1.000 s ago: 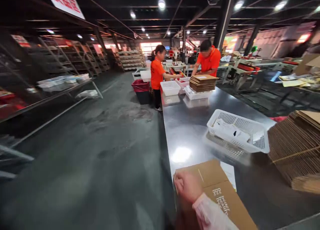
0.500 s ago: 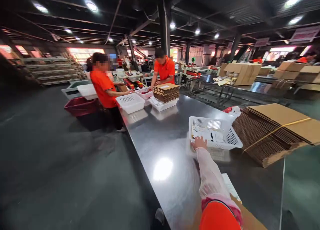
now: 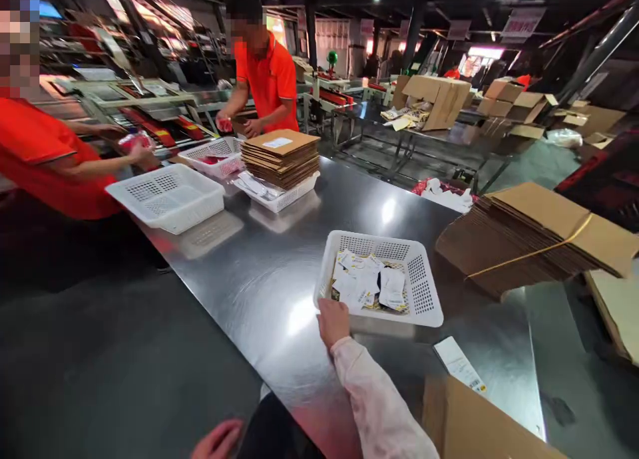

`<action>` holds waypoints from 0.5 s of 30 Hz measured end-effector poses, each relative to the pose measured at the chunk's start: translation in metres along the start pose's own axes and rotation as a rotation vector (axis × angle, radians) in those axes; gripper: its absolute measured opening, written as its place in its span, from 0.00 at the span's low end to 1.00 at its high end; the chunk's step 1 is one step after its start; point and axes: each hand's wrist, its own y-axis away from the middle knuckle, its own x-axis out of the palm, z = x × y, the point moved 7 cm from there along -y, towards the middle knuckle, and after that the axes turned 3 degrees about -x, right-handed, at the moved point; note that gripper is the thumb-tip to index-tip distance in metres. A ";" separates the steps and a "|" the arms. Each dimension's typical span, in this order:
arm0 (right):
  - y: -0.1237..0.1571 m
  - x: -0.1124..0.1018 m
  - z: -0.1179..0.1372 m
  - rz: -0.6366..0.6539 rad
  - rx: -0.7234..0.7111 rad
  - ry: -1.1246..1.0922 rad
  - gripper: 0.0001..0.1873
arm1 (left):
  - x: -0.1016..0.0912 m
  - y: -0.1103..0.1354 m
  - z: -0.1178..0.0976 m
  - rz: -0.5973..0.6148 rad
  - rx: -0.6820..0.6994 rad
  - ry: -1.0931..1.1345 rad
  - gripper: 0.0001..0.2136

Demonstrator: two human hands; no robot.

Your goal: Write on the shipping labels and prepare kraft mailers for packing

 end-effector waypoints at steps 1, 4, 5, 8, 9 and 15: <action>0.002 0.012 0.025 0.010 -0.015 -0.023 0.23 | -0.012 -0.020 -0.010 0.007 0.050 0.170 0.23; 0.005 0.042 0.100 0.041 -0.100 -0.133 0.26 | -0.072 -0.074 -0.044 -0.133 0.205 0.338 0.32; 0.005 0.049 0.123 0.051 -0.151 -0.184 0.27 | -0.096 -0.087 -0.059 -0.227 0.295 0.225 0.31; 0.006 0.054 0.172 0.049 -0.291 -0.347 0.29 | -0.146 -0.124 -0.098 -0.282 0.429 0.047 0.24; 0.007 0.052 0.177 0.037 -0.299 -0.387 0.27 | -0.154 -0.135 -0.112 -0.239 0.482 -0.008 0.21; 0.032 0.042 0.129 -0.032 -0.007 -0.335 0.15 | -0.098 -0.186 -0.192 0.262 0.805 -0.432 0.16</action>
